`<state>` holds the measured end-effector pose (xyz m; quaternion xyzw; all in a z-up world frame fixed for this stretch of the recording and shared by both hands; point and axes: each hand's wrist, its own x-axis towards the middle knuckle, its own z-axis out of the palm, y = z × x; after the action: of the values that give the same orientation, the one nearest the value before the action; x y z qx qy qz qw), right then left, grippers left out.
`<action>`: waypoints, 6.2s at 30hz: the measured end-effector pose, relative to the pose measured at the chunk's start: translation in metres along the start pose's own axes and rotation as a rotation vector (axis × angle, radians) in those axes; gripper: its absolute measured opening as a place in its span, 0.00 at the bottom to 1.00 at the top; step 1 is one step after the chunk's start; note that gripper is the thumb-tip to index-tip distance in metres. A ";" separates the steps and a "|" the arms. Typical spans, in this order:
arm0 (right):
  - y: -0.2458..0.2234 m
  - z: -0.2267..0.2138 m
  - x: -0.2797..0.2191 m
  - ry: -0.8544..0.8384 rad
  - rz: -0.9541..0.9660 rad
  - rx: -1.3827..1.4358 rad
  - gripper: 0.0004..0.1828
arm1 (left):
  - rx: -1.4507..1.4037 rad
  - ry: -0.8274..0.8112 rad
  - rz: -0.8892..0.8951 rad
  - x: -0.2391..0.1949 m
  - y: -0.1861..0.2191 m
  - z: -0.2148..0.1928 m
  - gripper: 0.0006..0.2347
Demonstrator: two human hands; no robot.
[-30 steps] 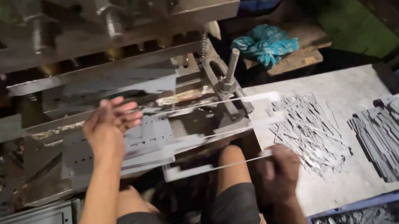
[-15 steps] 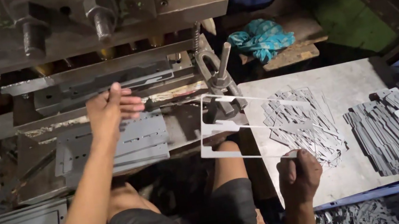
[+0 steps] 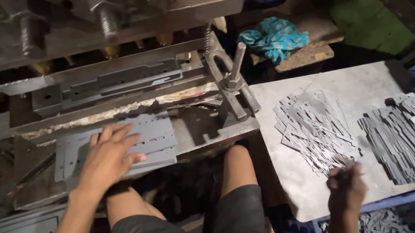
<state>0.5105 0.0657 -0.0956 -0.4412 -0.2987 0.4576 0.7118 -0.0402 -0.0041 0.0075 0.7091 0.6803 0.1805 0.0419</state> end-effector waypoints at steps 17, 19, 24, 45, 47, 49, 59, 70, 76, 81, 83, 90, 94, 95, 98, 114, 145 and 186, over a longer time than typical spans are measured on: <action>-0.006 0.258 -0.122 -0.933 0.138 -0.711 0.19 | -0.246 0.873 -0.553 -0.114 0.054 -0.028 0.07; 0.058 0.299 -0.091 -0.993 0.312 -0.359 0.14 | -0.711 0.896 -0.587 -0.137 0.053 -0.025 0.07; 0.054 0.394 -0.075 -0.891 0.510 -0.040 0.16 | -1.545 0.893 -0.733 -0.137 0.025 0.035 0.07; 0.037 -0.004 -0.013 -0.028 -0.019 0.131 0.18 | -0.356 0.031 0.154 0.008 -0.005 0.019 0.25; 0.089 -0.041 -0.005 -0.153 0.186 -0.432 0.20 | -0.066 0.008 0.102 -0.005 -0.005 0.021 0.25; 0.117 -0.022 -0.031 -0.243 0.268 -0.449 0.19 | 0.031 -0.023 0.083 -0.006 0.007 0.011 0.24; 0.042 0.208 -0.119 -0.801 0.282 -0.313 0.11 | 0.300 0.531 0.056 -0.035 -0.003 -0.020 0.21; 0.068 0.376 -0.070 -0.990 -0.059 -0.166 0.14 | -1.550 0.881 -0.581 -0.143 0.035 -0.002 0.05; 0.008 0.267 -0.118 -0.936 0.104 0.086 0.23 | -1.911 0.710 -0.352 -0.002 0.017 0.008 0.06; -0.002 0.209 -0.134 -0.661 0.485 0.132 0.19 | -1.607 0.492 -0.422 0.080 0.015 0.020 0.17; 0.003 0.193 -0.134 -0.699 0.464 0.068 0.25 | -1.475 0.426 -0.435 0.085 0.012 0.024 0.21; 0.014 0.200 -0.128 -0.699 0.373 0.169 0.16 | -1.671 -0.276 -0.118 0.039 0.053 0.008 0.31; 0.026 0.198 -0.110 -0.654 0.473 0.210 0.17 | -1.783 -0.602 -0.074 -0.016 0.086 0.001 0.26; 0.024 0.199 -0.100 -0.734 0.485 0.137 0.20 | -1.813 -0.630 -0.059 -0.024 0.093 -0.002 0.27; 0.039 0.211 -0.078 -0.977 0.555 -0.069 0.21 | -1.968 -0.634 -0.103 -0.043 0.089 0.003 0.31; 0.054 0.393 -0.061 -0.865 0.338 -0.022 0.17 | -1.817 0.596 -0.327 -0.096 0.010 0.013 0.28; 0.058 0.347 -0.081 -1.262 0.452 -0.179 0.16 | -1.814 -0.007 -0.407 -0.109 0.041 0.026 0.24; 0.017 0.123 -0.095 -0.576 0.411 0.341 0.19 | -1.628 0.293 -0.654 0.066 -0.058 0.020 0.32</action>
<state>0.3639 0.0250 -0.0597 -0.2208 -0.3115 0.7387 0.5554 -0.0885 0.0687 -0.0155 0.1997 0.5081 0.6759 0.4951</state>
